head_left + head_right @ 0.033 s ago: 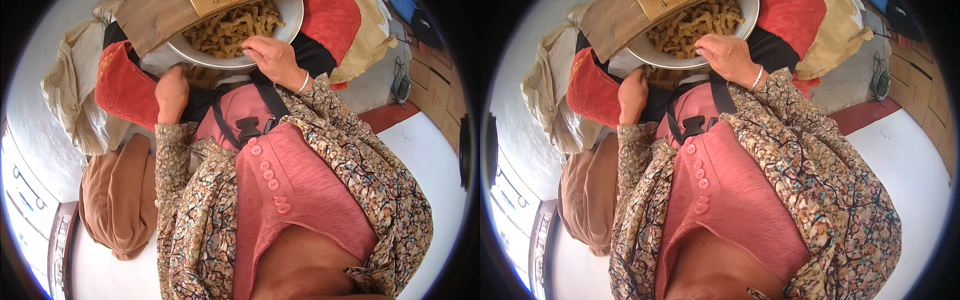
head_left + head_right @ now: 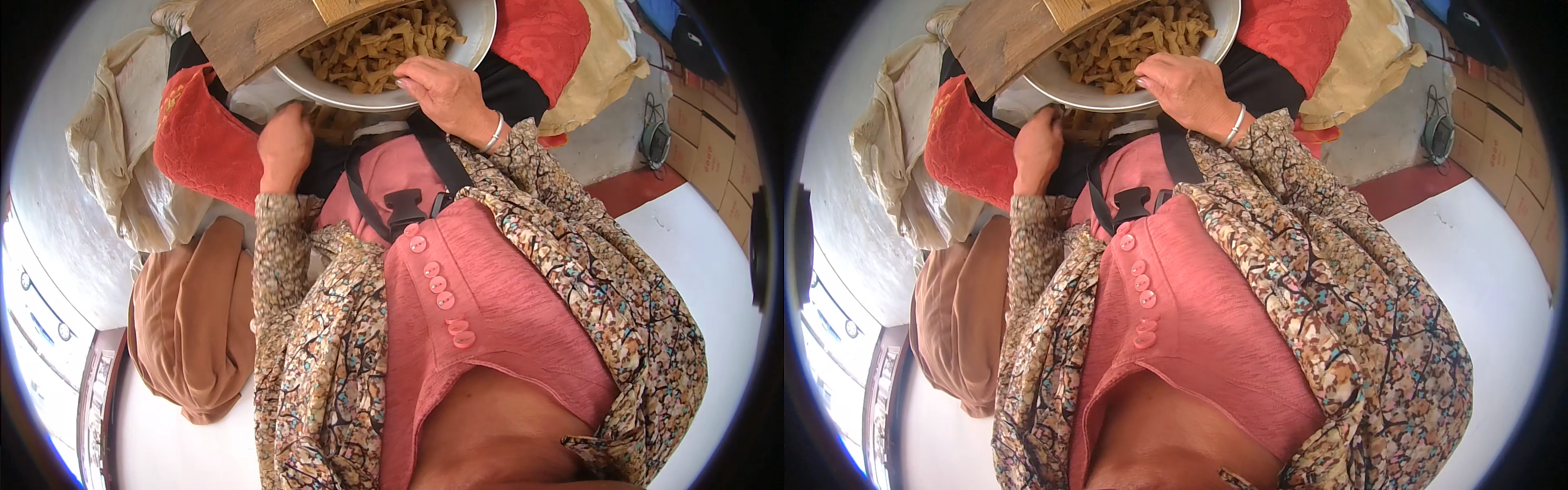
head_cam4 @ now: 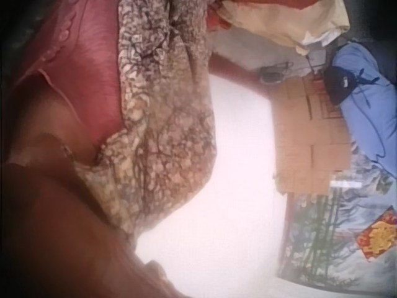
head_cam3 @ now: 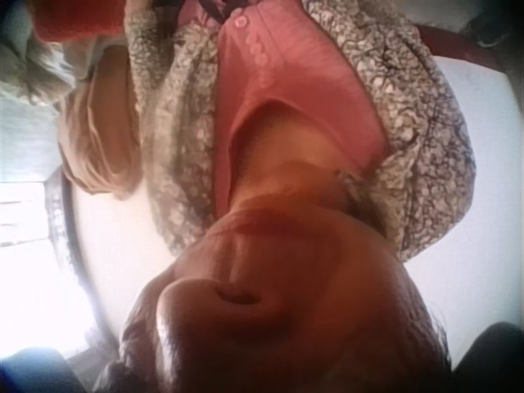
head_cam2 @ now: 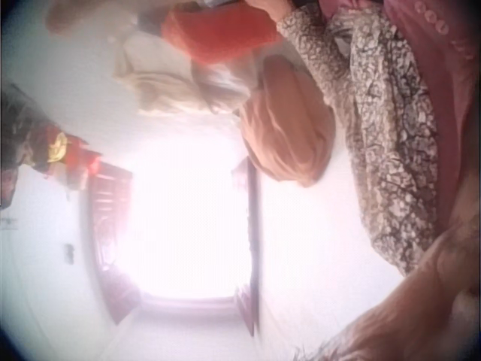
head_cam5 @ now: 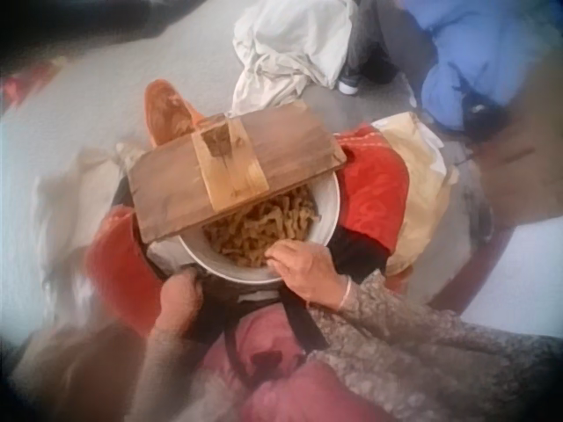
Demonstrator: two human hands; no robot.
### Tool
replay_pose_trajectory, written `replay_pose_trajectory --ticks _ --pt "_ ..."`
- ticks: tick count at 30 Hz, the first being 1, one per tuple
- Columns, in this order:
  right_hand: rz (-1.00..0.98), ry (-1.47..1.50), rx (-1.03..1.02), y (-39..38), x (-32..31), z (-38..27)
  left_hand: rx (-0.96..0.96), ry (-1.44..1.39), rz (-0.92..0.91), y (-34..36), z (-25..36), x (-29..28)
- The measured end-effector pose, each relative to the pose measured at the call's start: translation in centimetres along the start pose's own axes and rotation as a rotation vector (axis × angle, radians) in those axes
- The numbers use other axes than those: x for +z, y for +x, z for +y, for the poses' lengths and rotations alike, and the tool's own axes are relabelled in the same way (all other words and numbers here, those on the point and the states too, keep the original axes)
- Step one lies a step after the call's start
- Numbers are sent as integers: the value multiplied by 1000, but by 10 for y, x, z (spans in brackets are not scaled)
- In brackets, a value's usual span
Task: The person peels long, yellow strips of fruit by hand, separating the outer layer from the inner flesh. The peeled strips are placed into a metal bowl positioned on the lap.
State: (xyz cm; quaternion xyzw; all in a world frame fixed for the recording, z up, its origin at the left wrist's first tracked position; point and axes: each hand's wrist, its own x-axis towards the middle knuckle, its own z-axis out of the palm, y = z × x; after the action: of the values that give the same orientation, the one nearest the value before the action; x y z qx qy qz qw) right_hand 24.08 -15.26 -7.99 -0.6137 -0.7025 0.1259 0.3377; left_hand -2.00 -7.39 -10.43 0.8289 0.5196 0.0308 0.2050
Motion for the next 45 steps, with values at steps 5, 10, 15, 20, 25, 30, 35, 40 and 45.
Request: replay_pose_trajectory --ticks 5,10,15,20,25,30,35,40,45 --pt "-16 -98 -46 -1 8 8 90 402 -125 10 9 33" --pt "-31 -117 -97 -2 7 13 109 470 -321 22 -7 60" --pt "-81 -44 -91 -2 3 14 262 533 -185 3 20 27" --pt "-66 -97 -71 3 0 14 259 123 -261 -1 24 60" --pt "-9 -134 -94 9 -11 15 148 81 -426 16 21 71" --pt "40 -150 -97 18 -18 16 150 270 -518 31 42 58" --pt "-17 -6 -76 35 -36 -5 100 129 -490 36 40 58" --pt "-26 263 -130 27 -29 -13 116 -31 -204 18 18 31" --pt "-561 623 18 9 -9 -36 38 110 -489 36 -29 21"
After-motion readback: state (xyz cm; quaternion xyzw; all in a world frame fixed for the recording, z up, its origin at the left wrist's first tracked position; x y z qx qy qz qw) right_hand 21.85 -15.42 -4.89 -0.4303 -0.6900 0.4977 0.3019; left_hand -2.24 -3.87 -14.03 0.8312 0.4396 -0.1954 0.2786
